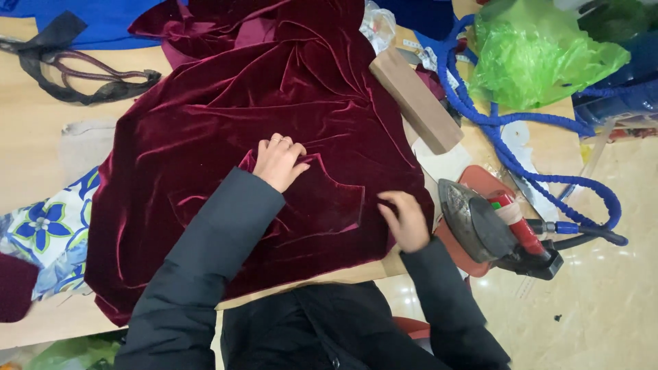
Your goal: Ironing and pressing seams on a velvet garment using a steam iron on a work table.
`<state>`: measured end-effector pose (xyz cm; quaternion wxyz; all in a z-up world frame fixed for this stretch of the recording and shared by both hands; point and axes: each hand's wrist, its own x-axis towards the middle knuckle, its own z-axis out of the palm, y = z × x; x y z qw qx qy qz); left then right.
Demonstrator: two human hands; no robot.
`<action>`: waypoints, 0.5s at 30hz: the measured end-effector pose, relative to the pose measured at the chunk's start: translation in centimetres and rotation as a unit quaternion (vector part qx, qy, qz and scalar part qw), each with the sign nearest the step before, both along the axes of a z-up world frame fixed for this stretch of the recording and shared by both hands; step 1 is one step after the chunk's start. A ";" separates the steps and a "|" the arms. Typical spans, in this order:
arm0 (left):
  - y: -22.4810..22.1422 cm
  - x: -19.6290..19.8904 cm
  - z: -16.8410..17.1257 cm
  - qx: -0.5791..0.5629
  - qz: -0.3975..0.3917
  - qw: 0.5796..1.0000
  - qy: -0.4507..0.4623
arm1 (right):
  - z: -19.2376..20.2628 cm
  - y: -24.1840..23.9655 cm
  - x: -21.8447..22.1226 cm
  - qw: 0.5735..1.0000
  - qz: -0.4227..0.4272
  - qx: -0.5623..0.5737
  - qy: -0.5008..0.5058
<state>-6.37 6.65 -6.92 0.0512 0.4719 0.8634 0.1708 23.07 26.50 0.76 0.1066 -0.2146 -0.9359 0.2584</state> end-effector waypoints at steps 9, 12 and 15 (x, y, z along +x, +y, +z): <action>-3.3 0.6 8.8 0.099 -0.035 0.951 -0.290 | -3.4 -0.8 -6.1 0.984 0.046 -0.174 0.004; -5.2 1.1 12.5 0.132 -0.020 0.910 -0.391 | -3.0 -0.9 -6.2 0.977 0.058 -0.204 0.001; -7.3 1.0 14.0 0.160 -0.008 0.877 -0.454 | 0.9 -2.6 -7.0 0.948 0.061 -0.306 0.054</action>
